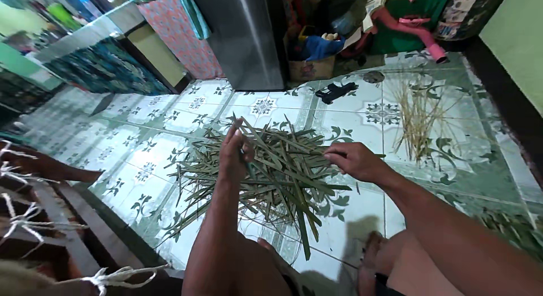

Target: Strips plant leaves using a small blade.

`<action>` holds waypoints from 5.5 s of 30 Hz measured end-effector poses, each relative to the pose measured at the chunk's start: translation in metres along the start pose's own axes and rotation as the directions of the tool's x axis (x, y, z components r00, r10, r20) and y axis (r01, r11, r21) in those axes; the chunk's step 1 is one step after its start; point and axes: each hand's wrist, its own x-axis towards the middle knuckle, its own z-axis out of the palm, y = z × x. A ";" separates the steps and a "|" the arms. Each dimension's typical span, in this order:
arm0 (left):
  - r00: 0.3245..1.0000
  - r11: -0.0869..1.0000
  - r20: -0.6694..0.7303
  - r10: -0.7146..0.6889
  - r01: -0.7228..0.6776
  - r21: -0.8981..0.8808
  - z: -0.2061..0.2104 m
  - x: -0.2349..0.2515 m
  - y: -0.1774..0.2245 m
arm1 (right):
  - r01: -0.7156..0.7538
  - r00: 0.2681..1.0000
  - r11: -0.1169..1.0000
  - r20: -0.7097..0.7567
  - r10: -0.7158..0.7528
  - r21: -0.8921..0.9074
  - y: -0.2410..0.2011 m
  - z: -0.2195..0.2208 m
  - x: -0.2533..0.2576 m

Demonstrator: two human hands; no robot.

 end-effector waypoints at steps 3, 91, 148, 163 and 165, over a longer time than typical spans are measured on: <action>0.993 0.997 0.098 -0.059 0.054 0.053 0.009 -0.005 -0.010 | -0.003 1.000 0.999 0.016 0.002 0.043 -0.009 0.006 0.003; 0.932 0.955 0.255 -0.260 0.208 0.211 0.047 -0.009 -0.021 | 0.105 0.993 0.984 0.033 -0.111 0.146 0.007 0.010 -0.008; 0.842 0.893 0.363 -0.399 0.267 0.361 0.078 -0.034 -0.061 | -0.130 0.991 0.945 0.032 0.126 0.300 -0.009 0.018 -0.004; 0.853 0.908 0.364 -0.374 0.257 0.331 0.082 -0.025 -0.059 | -0.109 0.994 0.954 0.052 0.098 0.280 -0.012 0.018 -0.009; 0.821 0.900 0.402 -0.404 0.279 0.335 0.087 -0.029 -0.064 | -0.065 0.998 0.953 0.020 0.062 0.297 -0.011 0.021 -0.008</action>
